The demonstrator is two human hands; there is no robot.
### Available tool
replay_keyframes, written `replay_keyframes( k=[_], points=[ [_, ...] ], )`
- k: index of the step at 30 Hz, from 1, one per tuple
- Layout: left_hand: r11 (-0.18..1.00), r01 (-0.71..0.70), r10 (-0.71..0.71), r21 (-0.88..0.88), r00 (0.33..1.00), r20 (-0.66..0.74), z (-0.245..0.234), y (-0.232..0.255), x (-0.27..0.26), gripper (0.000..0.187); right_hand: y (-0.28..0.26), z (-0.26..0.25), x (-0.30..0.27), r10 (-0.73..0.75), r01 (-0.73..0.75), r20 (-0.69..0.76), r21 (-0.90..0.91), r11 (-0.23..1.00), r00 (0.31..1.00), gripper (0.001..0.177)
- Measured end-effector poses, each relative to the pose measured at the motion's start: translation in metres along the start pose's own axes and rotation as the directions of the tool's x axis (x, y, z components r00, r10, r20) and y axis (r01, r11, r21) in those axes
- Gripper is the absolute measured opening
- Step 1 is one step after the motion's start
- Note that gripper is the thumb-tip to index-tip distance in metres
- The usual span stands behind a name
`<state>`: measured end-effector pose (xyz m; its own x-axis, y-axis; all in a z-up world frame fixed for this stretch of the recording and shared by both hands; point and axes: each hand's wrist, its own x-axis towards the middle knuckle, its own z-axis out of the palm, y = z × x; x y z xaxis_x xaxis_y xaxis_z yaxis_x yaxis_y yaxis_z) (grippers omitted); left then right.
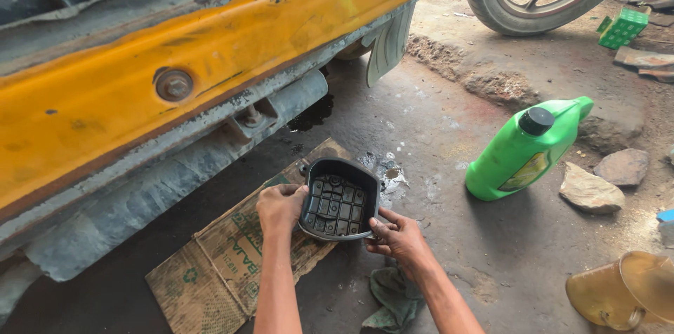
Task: The person cleans an oil pan or air filter housing from a vehicle by hand using a cloth and applying a liquid from a small tube.
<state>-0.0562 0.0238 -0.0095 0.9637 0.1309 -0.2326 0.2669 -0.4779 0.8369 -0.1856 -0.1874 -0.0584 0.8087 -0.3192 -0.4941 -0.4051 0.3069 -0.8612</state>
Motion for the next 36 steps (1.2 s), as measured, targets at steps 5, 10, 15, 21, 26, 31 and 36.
replay_keyframes(
  k=[5,10,15,21,26,31,36],
  points=[
    [0.993,0.069,-0.065,0.100,0.997,-0.040,-0.002,0.013,-0.012,0.023,0.000,0.003,0.002,-0.006,0.006,-0.001,-0.037,0.999,1.000,0.071],
    [0.970,0.220,-0.216,0.104,0.975,-0.042,-0.004,0.021,0.001,0.030,0.004,0.002,0.003,-0.045,0.045,0.012,-0.025,0.999,0.999,0.072],
    [0.965,0.247,-0.249,0.083,0.968,0.023,-0.008,0.025,0.009,0.049,0.002,0.004,0.003,-0.011,0.010,-0.015,-0.027,1.000,1.000,0.071],
    [0.905,0.414,-0.419,0.097,0.908,0.027,-0.010,0.028,0.013,0.073,0.003,-0.003,0.002,0.011,-0.012,-0.013,-0.059,0.998,1.000,0.069],
    [0.893,0.410,-0.399,0.186,0.912,-0.097,-0.001,0.034,0.014,0.083,0.004,0.004,0.007,-0.076,0.072,-0.023,-0.144,0.987,0.997,0.071],
    [0.903,0.372,-0.380,0.215,0.925,-0.006,0.000,0.029,0.022,0.088,-0.003,0.008,-0.006,-0.023,0.019,-0.041,-0.096,0.995,0.999,0.073],
    [0.991,0.123,-0.132,0.055,0.967,0.217,-0.005,-0.009,0.038,0.064,0.003,0.017,-0.018,-0.019,0.020,-0.012,0.006,1.000,1.000,0.083]
  ],
)
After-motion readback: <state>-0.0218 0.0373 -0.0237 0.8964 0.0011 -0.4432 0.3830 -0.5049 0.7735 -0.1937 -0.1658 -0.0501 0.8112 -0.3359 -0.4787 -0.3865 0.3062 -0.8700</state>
